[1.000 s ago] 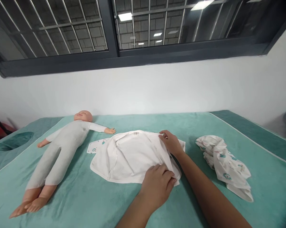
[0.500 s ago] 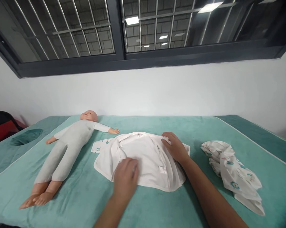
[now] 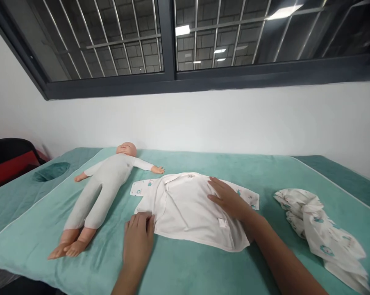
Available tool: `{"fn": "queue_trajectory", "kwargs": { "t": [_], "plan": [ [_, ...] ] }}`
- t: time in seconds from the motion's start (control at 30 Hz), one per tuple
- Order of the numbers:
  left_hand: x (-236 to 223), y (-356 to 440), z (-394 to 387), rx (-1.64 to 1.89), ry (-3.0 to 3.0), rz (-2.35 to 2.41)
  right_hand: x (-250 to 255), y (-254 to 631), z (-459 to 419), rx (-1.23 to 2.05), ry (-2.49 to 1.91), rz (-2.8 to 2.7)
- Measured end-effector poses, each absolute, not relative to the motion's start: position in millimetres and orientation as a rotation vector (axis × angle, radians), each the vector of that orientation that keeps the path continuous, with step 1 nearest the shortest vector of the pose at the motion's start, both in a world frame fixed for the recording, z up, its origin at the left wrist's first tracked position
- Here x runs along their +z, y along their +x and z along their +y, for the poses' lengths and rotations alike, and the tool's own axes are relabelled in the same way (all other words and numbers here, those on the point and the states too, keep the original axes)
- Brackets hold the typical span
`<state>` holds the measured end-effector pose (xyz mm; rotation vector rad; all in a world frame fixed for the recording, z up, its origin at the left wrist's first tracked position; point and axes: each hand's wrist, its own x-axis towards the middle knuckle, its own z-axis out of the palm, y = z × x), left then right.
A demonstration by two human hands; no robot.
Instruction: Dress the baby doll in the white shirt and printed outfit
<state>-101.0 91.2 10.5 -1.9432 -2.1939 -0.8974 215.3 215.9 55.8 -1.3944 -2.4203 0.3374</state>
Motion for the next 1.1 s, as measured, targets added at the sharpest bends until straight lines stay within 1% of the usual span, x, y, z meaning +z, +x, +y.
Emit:
{"fn": "queue_trajectory", "kwargs": {
  "t": [0.07, 0.13, 0.2, 0.27, 0.33, 0.43, 0.57, 0.7, 0.8, 0.93, 1.0, 1.03, 1.1],
  "plan": [
    [6.3, -104.9, 90.6, -1.021, -1.934, -2.189, 68.5, 200.5, 210.5, 0.330, -1.375, -2.401],
    [2.3, -107.8, 89.8, -1.109, -1.933, -2.135, 74.7, 170.9, 204.2, 0.312, -1.243, -2.503],
    [0.1, -109.0, 89.2, -1.177, -1.924, -2.053, 71.8, 131.0, 200.9, 0.250, -1.055, -2.656],
    [-0.3, -109.2, 88.5, -1.245, -1.899, -1.954, 62.2, 90.5, 203.7, 0.191, -0.982, -2.694],
    [0.3, -109.2, 87.3, -1.305, -1.881, -1.848, 51.0, 59.5, 212.0, 0.163, -1.022, -2.651],
    [1.3, -109.4, 84.2, -1.360, -1.830, -1.720, 38.5, 39.6, 225.1, 0.134, -1.121, -2.549],
    [1.7, -110.0, 79.9, -1.409, -1.825, -1.669, 30.9, 44.4, 229.6, 0.109, -1.239, -2.424],
    [3.6, -110.5, 80.3, -1.470, -1.875, -1.736, 32.1, 51.6, 228.9, 0.094, -1.374, -2.291],
    [6.7, -109.6, 85.2, -1.413, -1.775, -1.956, 37.3, 54.4, 227.9, 0.078, -1.370, -2.208],
    [10.6, -105.0, 91.8, -1.039, -1.651, -2.244, 39.4, 55.2, 221.8, 0.097, -1.053, -2.347],
    [10.9, -103.5, 92.1, -0.903, -1.659, -2.300, 37.2, 54.3, 218.9, 0.162, -1.030, -2.439],
    [10.5, -103.5, 91.5, -0.891, -1.667, -2.315, 35.9, 53.9, 218.1, 0.198, -1.060, -2.463],
    [8.7, -105.4, 89.4, -1.001, -1.681, -2.313, 34.1, 53.5, 217.7, 0.247, -1.137, -2.469]
  ]
}}
